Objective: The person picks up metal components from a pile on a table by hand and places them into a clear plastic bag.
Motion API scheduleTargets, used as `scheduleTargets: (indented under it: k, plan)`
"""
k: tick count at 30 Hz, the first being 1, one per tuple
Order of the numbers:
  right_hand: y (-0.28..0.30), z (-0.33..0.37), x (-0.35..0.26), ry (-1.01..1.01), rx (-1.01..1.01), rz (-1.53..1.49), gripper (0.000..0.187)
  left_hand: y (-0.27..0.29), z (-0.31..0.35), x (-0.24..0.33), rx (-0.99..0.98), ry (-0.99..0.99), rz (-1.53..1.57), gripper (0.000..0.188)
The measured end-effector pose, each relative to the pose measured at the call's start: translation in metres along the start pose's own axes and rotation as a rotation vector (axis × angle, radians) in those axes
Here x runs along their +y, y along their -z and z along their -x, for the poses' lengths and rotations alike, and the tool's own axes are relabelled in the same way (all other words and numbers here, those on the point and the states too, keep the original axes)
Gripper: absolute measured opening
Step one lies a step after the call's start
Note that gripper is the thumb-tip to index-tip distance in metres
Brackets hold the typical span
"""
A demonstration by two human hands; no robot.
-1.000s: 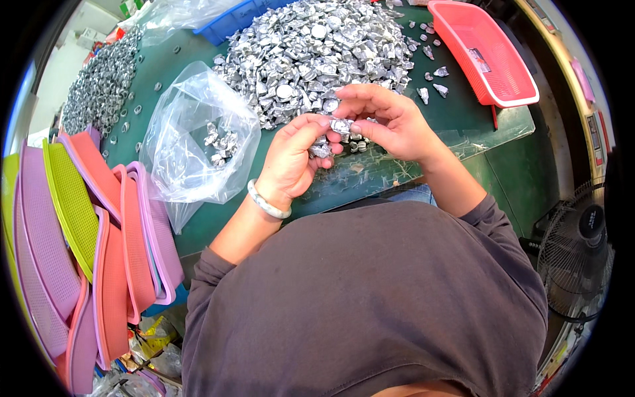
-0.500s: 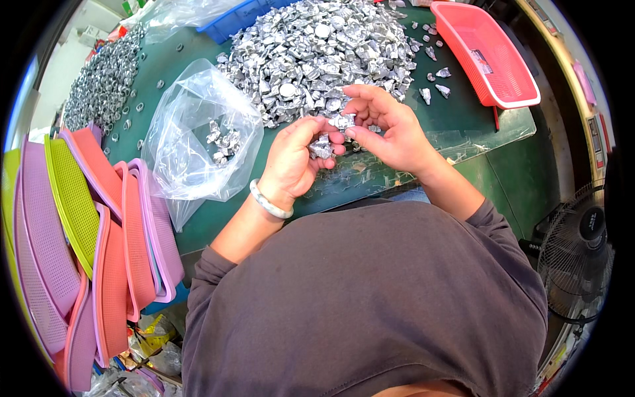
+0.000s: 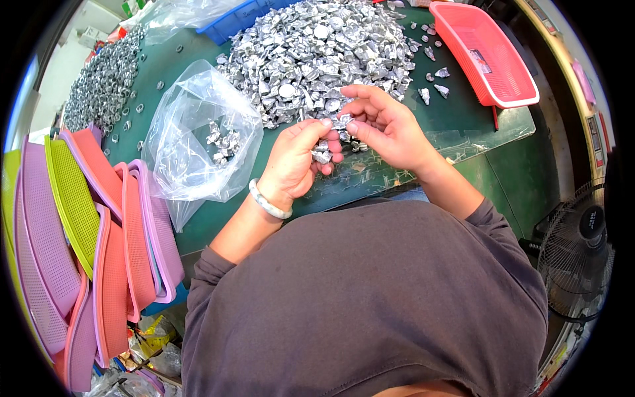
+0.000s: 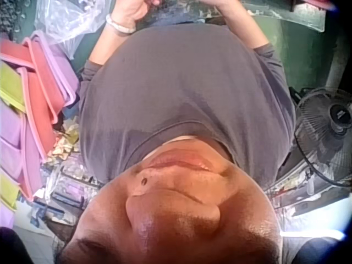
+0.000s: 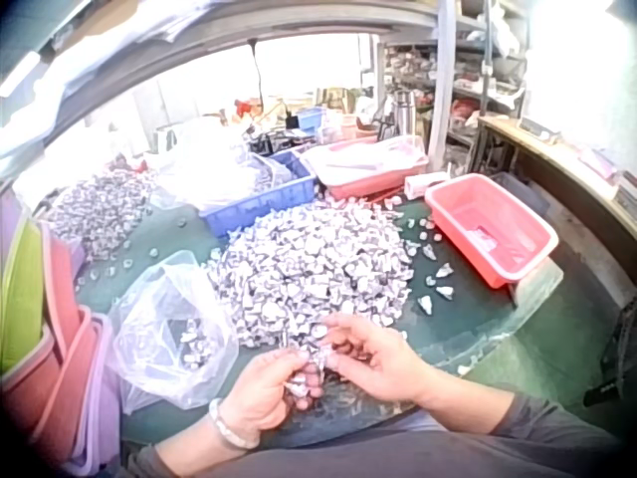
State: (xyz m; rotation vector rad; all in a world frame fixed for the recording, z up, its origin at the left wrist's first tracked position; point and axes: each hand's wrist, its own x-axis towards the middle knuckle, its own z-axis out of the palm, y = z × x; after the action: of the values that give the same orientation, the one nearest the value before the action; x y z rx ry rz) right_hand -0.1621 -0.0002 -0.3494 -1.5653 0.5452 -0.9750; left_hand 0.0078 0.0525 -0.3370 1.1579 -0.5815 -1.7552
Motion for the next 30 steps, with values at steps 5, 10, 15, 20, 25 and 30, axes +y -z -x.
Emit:
scheduleTargets:
  k: [5, 10, 15, 20, 25, 30]
  plan:
    - [0.0013, 0.0004, 0.0001, -0.047, -0.007, -0.009, 0.038, -0.0008, 0.0001, 0.0007, -0.005, 0.008, 0.004, 0.021]
    - [0.0022, 0.0003, -0.0016, -0.062, -0.019, -0.011, 0.038, -0.0006, 0.0003, 0.0012, -0.012, 0.017, -0.003, 0.020]
    - [0.0045, -0.0005, -0.0027, -0.086, -0.047, -0.097, 0.039, -0.0009, 0.0010, 0.0003, -0.006, 0.001, -0.015, 0.016]
    - [0.0062, -0.0013, -0.0004, -0.076, -0.065, -0.134, 0.042, -0.0001, -0.0001, 0.0002, -0.027, -0.001, -0.011, 0.014]
    - [0.0069, -0.0007, -0.0002, -0.050, -0.060, -0.131, 0.044, 0.0021, -0.0013, -0.0032, -0.037, 0.001, -0.007, 0.016]
    - [0.0063, 0.0003, -0.0009, -0.052, -0.049, -0.137, 0.045, 0.0035, -0.0015, -0.0042, -0.057, 0.014, 0.004, 0.015]
